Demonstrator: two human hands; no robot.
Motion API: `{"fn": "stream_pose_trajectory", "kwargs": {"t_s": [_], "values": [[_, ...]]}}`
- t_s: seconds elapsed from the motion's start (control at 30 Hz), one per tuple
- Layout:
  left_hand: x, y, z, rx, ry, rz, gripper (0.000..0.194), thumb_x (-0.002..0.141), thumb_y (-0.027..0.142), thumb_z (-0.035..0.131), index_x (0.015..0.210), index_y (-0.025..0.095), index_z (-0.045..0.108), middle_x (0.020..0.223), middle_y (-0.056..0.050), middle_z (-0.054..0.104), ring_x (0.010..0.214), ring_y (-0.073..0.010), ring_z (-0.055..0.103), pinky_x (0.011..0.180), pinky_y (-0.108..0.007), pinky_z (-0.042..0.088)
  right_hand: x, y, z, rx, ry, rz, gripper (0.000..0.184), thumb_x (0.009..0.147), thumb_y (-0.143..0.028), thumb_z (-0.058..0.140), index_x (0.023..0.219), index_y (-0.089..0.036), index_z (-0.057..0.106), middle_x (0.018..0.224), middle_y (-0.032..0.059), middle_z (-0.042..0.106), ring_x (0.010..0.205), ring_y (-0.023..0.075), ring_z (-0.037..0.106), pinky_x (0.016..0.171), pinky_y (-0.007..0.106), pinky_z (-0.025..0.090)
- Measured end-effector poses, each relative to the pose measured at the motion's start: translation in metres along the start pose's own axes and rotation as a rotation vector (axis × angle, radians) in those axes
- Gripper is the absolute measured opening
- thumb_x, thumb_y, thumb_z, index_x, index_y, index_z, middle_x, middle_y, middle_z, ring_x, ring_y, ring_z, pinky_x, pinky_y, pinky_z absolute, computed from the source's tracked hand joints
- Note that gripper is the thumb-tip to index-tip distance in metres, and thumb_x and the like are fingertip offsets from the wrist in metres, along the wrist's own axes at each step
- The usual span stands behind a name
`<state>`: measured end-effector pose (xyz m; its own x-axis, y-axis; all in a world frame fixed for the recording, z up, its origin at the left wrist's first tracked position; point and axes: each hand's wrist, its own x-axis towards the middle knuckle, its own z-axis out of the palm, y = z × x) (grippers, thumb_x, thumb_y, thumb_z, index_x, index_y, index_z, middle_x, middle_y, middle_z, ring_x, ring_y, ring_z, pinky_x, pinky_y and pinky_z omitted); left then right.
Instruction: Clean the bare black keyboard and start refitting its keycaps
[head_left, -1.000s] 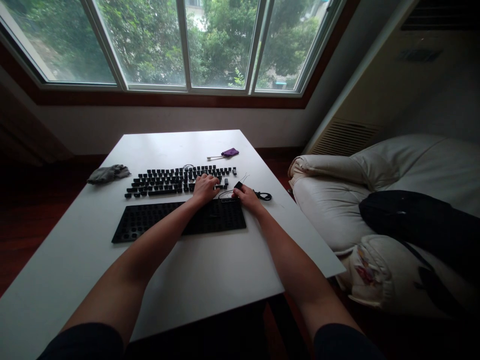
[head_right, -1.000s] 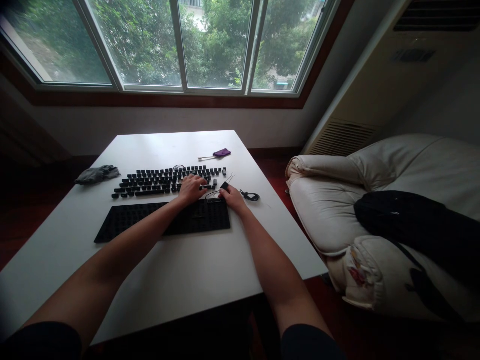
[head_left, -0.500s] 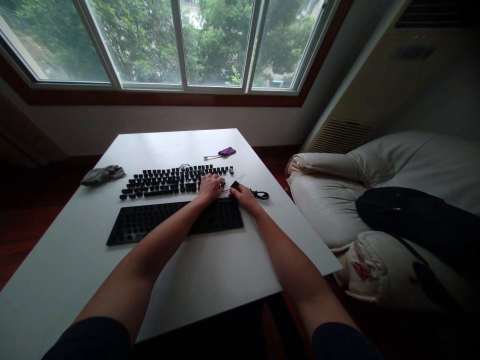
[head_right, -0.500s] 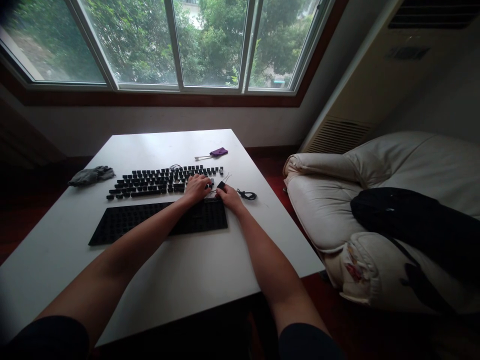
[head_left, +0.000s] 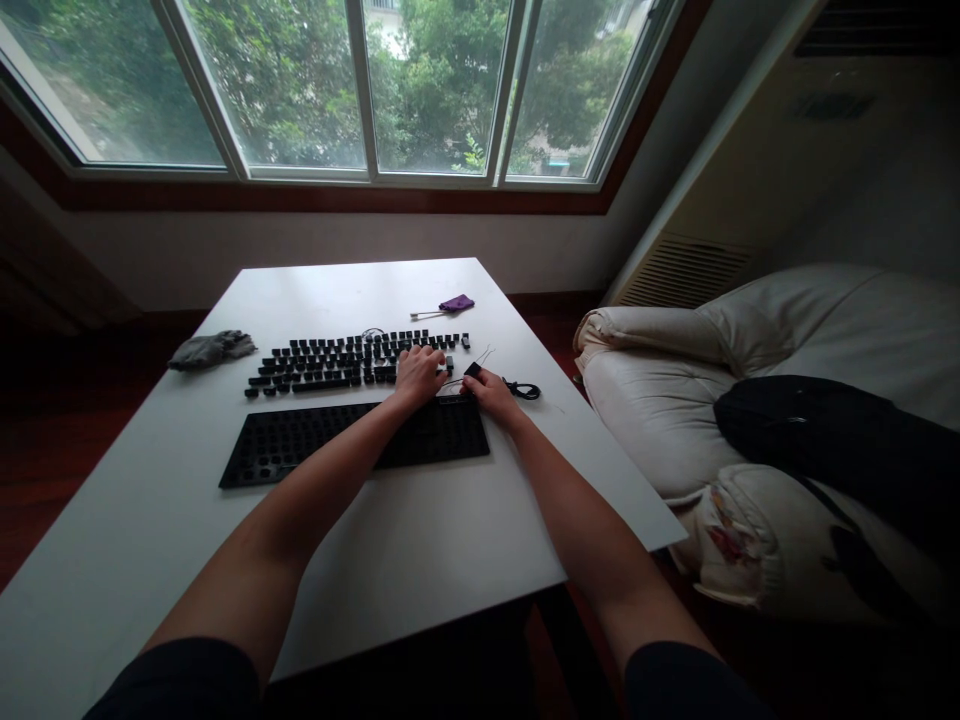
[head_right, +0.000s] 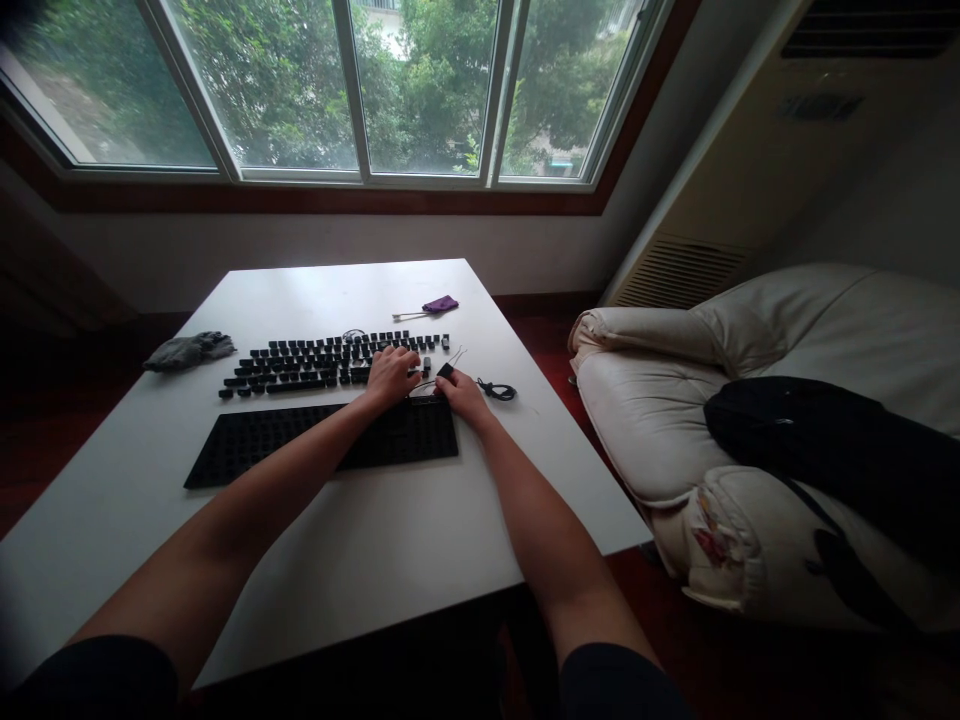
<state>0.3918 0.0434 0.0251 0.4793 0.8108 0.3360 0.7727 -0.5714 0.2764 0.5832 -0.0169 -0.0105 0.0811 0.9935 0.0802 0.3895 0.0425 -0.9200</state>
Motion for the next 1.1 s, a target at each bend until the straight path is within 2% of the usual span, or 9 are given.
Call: {"fn": "stream_pose_trajectory", "kwargs": {"t_s": [0.17, 0.27, 0.37, 0.5, 0.67, 0.8, 0.9, 1.1], "values": [[-0.031, -0.025, -0.026, 0.041, 0.029, -0.017, 0.016, 0.093, 0.033, 0.057, 0.096, 0.023, 0.07, 0.108, -0.011, 0.067, 0.108, -0.03, 0.053, 0.094, -0.045, 0.036, -0.001, -0.002, 0.001, -0.041, 0.007, 0.002, 0.029, 0.089, -0.047, 0.058, 0.091, -0.019, 0.068, 0.086, 0.0044, 0.076, 0.079, 0.0206, 0.068, 0.077, 0.031, 0.051], [-0.06, -0.052, -0.047, 0.065, 0.059, -0.08, 0.018, 0.094, 0.031, 0.055, 0.095, 0.024, 0.071, 0.11, -0.009, 0.068, 0.109, -0.0293, 0.054, 0.093, -0.044, 0.037, -0.001, -0.001, 0.003, -0.055, 0.018, -0.015, 0.032, 0.088, -0.048, 0.058, 0.089, -0.019, 0.069, 0.085, 0.0042, 0.076, 0.078, 0.0201, 0.068, 0.076, 0.031, 0.051], [-0.093, -0.087, -0.069, 0.105, 0.1, -0.207, 0.02, 0.093, 0.033, 0.054, 0.096, 0.025, 0.072, 0.111, -0.009, 0.069, 0.109, -0.0303, 0.055, 0.092, -0.044, 0.039, 0.0, 0.002, 0.007, -0.045, 0.03, -0.018, 0.036, 0.087, -0.051, 0.058, 0.085, -0.018, 0.07, 0.084, 0.0054, 0.076, 0.077, 0.0204, 0.068, 0.075, 0.031, 0.051], [-0.131, -0.134, -0.098, 0.15, 0.137, -0.406, 0.024, 0.092, 0.038, 0.053, 0.098, 0.024, 0.072, 0.111, -0.01, 0.069, 0.109, -0.0332, 0.055, 0.092, -0.046, 0.042, 0.0, 0.005, 0.016, 0.077, 0.148, 0.01, 0.042, 0.085, -0.055, 0.057, 0.091, -0.016, 0.07, 0.089, 0.0088, 0.077, 0.082, 0.022, 0.071, 0.076, 0.032, 0.052], [-0.172, -0.178, -0.123, 0.18, 0.133, -0.465, 0.027, 0.09, 0.042, 0.054, 0.098, 0.025, 0.073, 0.117, -0.011, 0.068, 0.115, -0.036, 0.054, 0.098, -0.049, 0.042, 0.001, 0.002, 0.021, 0.247, 0.314, 0.03, 0.048, 0.086, -0.06, 0.052, 0.103, -0.017, 0.063, 0.095, 0.0108, 0.077, 0.076, 0.0202, 0.072, 0.063, 0.028, 0.05], [-0.196, -0.205, -0.133, 0.147, 0.147, -0.518, 0.027, 0.087, 0.044, 0.056, 0.1, 0.027, 0.072, 0.12, -0.009, 0.068, 0.118, -0.034, 0.055, 0.104, -0.046, 0.043, 0.007, -0.004, 0.018, 0.21, 0.384, -0.002, 0.048, 0.086, -0.059, 0.05, 0.105, -0.016, 0.063, 0.084, 0.0073, 0.075, 0.061, 0.0152, 0.065, 0.056, 0.025, 0.045], [-0.204, -0.221, -0.131, 0.023, 0.149, -0.503, 0.029, 0.086, 0.042, 0.055, 0.103, 0.026, 0.072, 0.121, -0.007, 0.068, 0.117, -0.0299, 0.058, 0.108, -0.041, 0.043, 0.012, -0.007, 0.016, 0.187, 0.403, -0.005, 0.048, 0.086, -0.06, 0.051, 0.099, -0.016, 0.065, 0.076, 0.0057, 0.072, 0.055, 0.0136, 0.059, 0.054, 0.025, 0.043], [-0.203, -0.23, -0.123, -0.18, 0.082, -0.52, 0.032, 0.081, 0.033, 0.053, 0.106, 0.027, 0.072, 0.116, -0.003, 0.072, 0.111, -0.0259, 0.064, 0.103, -0.037, 0.048, 0.021, -0.012, 0.017, 0.143, 0.419, 0.048, 0.045, 0.081, -0.061, 0.057, 0.085, -0.017, 0.064, 0.066, 0.0032, 0.068, 0.05, 0.0133, 0.053, 0.053, 0.026, 0.043]]}}
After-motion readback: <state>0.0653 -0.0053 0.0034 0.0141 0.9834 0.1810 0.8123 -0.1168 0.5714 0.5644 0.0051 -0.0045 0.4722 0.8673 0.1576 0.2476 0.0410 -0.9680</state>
